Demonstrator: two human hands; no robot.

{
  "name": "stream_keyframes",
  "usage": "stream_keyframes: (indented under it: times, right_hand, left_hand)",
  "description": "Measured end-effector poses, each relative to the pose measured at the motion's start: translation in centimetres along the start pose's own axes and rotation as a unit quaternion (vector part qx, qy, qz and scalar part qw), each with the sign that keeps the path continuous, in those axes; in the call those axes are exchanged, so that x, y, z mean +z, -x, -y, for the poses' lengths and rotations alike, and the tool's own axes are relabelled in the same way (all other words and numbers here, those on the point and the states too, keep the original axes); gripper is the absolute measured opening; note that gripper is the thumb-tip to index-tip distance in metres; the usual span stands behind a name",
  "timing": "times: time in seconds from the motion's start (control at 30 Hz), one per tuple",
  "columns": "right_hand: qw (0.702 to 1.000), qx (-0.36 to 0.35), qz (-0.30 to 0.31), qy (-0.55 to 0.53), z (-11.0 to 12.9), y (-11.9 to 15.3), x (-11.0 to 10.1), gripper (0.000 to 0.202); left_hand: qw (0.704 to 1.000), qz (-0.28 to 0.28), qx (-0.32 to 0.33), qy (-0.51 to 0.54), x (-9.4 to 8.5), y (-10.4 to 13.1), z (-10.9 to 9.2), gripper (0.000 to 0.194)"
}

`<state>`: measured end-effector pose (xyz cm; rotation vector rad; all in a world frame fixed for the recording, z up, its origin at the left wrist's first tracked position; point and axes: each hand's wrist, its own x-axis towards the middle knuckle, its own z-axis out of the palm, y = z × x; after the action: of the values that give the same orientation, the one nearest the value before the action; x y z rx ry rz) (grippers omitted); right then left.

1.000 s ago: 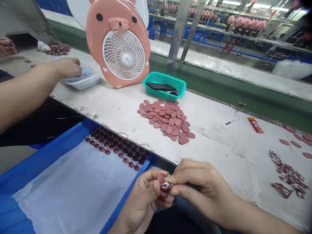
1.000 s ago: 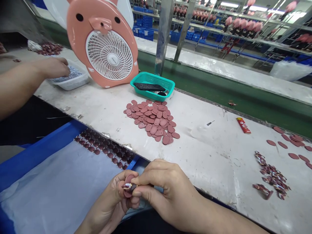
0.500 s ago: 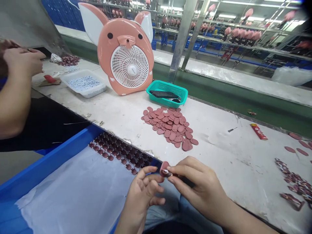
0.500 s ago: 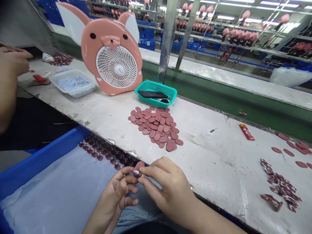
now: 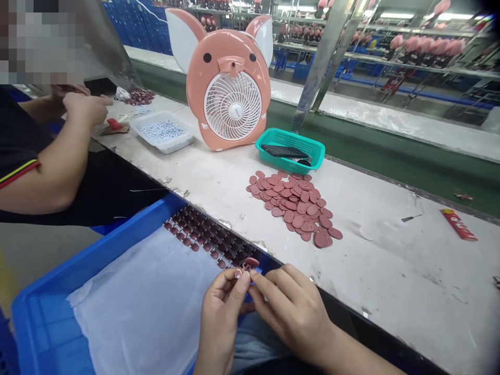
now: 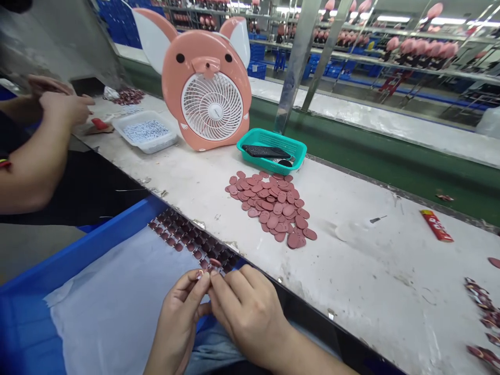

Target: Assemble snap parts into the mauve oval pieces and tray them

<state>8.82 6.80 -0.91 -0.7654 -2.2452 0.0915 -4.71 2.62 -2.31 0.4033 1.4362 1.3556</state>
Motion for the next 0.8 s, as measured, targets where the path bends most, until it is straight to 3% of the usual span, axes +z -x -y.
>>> stream_keyframes:
  times: [0.1, 0.2, 0.27, 0.37, 0.57, 0.8]
  right_hand:
    - [0.999, -0.031, 0.006, -0.018, 0.5, 0.4, -0.8, 0.017]
    - [0.999, -0.027, -0.003, -0.02, 0.2, 1.4, -2.0, 0.018]
    - [1.0, -0.003, -0.012, -0.015, -0.4, 2.2, -2.5, 0.019]
    - [0.999, 0.028, -0.013, -0.007, -1.3, 3.2, -2.8, 0.02]
    - [0.999, 0.045, -0.002, 0.003, -2.2, 4.3, -3.0, 0.021]
    - [0.998, 0.064, -0.015, 0.006, -2.7, 4.9, -3.0, 0.022]
  left_hand:
    - [0.996, -0.039, 0.016, -0.079, -3.0, -2.8, 0.5, 0.039]
    - [0.977, -0.107, 0.041, -0.177, -7.1, -7.4, 1.9, 0.042]
    - [0.951, -0.133, 0.052, -0.275, -9.6, -10.5, 3.0, 0.034]
    - [0.899, -0.123, 0.056, -0.416, -12.1, -13.9, 4.3, 0.025]
    - [0.817, -0.091, 0.057, -0.567, -13.4, -16.5, 5.7, 0.03]
    - [0.775, -0.086, 0.067, -0.622, -14.0, -17.3, 6.2, 0.031]
